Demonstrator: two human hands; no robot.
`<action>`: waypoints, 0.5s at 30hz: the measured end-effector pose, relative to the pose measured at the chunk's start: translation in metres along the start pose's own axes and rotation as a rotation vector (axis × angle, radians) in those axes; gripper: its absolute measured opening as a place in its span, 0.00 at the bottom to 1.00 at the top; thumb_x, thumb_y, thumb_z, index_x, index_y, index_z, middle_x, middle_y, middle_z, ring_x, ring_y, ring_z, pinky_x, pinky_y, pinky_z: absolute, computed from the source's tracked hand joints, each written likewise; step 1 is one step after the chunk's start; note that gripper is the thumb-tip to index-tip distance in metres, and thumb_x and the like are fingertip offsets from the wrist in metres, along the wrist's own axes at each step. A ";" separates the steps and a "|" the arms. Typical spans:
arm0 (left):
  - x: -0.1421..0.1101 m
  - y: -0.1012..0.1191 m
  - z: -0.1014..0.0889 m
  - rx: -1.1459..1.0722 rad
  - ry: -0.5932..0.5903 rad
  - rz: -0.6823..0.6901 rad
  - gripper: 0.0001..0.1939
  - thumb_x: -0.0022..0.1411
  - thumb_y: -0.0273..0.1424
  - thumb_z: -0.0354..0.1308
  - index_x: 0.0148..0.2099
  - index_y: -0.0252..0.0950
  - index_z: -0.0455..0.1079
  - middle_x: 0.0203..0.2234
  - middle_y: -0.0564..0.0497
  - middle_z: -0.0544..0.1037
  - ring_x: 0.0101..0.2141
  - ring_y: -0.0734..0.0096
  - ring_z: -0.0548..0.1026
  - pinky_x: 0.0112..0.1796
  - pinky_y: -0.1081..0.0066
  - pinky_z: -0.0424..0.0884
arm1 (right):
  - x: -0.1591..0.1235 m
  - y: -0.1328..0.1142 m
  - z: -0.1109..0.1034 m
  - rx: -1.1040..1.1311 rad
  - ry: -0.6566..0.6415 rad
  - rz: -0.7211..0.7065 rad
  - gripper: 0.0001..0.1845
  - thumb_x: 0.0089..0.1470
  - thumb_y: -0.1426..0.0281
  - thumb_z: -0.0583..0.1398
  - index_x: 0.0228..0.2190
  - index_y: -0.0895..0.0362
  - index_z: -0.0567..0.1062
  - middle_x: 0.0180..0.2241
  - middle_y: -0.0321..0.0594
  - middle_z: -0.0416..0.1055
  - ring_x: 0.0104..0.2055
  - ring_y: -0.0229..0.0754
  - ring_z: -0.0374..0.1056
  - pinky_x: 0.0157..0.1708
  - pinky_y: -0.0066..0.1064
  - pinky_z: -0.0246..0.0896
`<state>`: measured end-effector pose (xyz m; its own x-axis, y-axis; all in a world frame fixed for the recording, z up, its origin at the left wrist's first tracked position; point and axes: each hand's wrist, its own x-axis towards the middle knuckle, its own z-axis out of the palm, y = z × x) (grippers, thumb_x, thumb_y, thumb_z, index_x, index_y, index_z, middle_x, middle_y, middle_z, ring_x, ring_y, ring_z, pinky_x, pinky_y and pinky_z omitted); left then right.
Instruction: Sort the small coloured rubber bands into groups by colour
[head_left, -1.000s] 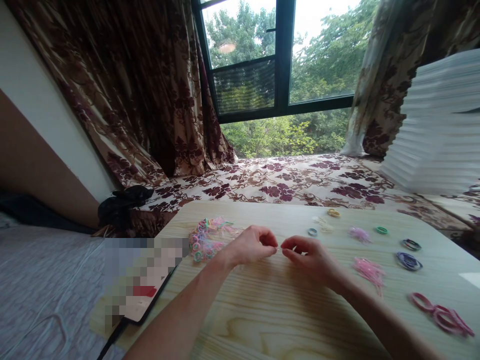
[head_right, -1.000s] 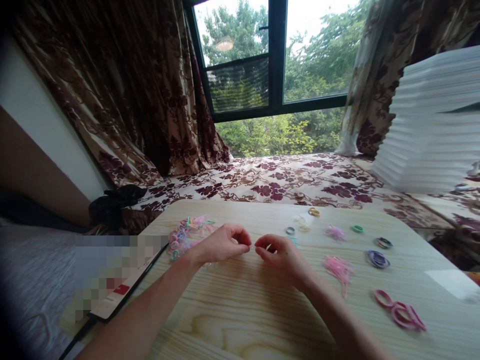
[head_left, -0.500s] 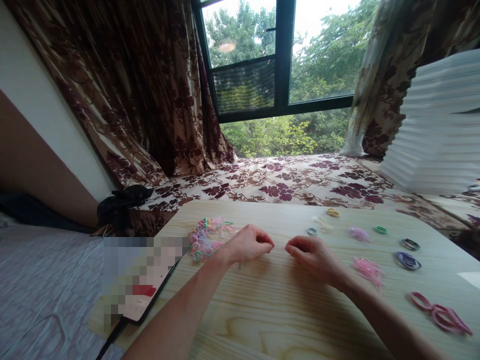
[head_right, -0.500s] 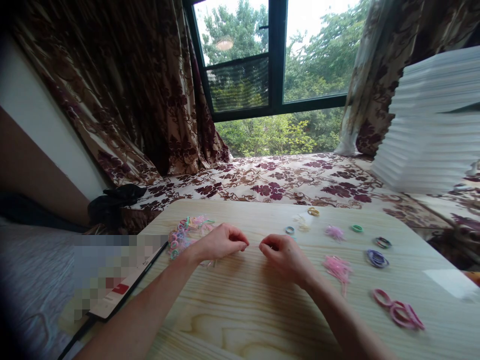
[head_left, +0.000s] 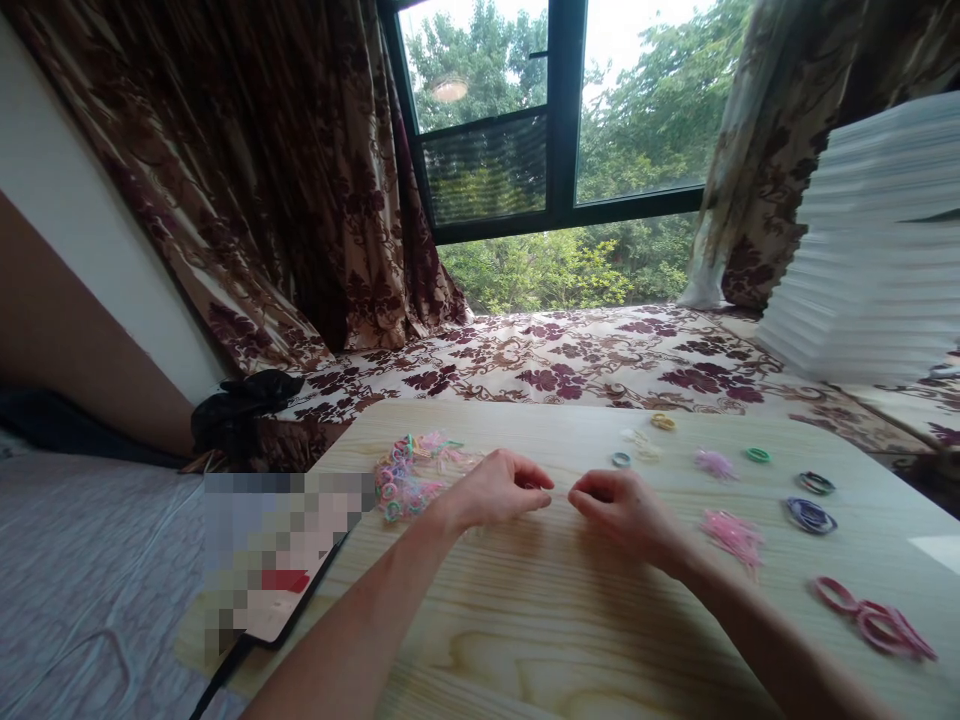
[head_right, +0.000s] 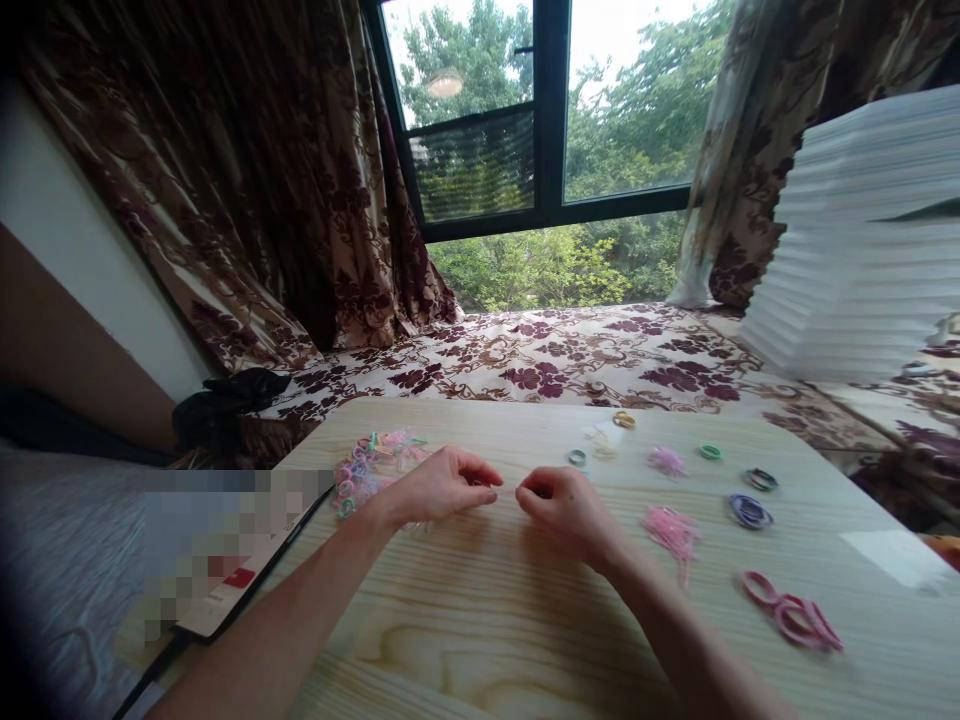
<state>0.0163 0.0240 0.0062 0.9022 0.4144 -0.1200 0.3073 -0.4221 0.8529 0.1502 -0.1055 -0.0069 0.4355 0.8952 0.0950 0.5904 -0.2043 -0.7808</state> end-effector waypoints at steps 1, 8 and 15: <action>0.000 0.000 0.000 -0.002 -0.003 0.004 0.19 0.48 0.35 0.58 0.41 0.29 0.75 0.30 0.47 0.78 0.29 0.72 0.72 0.27 0.76 0.64 | 0.000 0.000 0.001 -0.011 0.005 0.002 0.13 0.44 0.66 0.55 0.19 0.59 0.76 0.17 0.36 0.70 0.21 0.35 0.60 0.21 0.26 0.53; 0.002 -0.001 0.002 0.046 0.001 0.016 0.17 0.48 0.36 0.56 0.37 0.30 0.76 0.27 0.49 0.77 0.26 0.73 0.70 0.26 0.77 0.62 | 0.000 0.000 0.002 -0.030 0.028 0.031 0.12 0.43 0.67 0.55 0.17 0.59 0.75 0.16 0.35 0.70 0.20 0.35 0.60 0.20 0.25 0.52; 0.001 0.000 0.001 0.091 0.003 0.001 0.14 0.49 0.35 0.52 0.29 0.29 0.74 0.19 0.53 0.71 0.21 0.78 0.64 0.22 0.78 0.57 | 0.000 0.000 -0.004 0.051 -0.055 0.023 0.15 0.45 0.64 0.56 0.19 0.59 0.76 0.17 0.34 0.69 0.21 0.34 0.58 0.19 0.24 0.51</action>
<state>0.0180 0.0234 0.0058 0.9017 0.4161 -0.1174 0.3325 -0.4939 0.8034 0.1530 -0.1072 -0.0040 0.4094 0.9113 0.0435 0.5447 -0.2059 -0.8130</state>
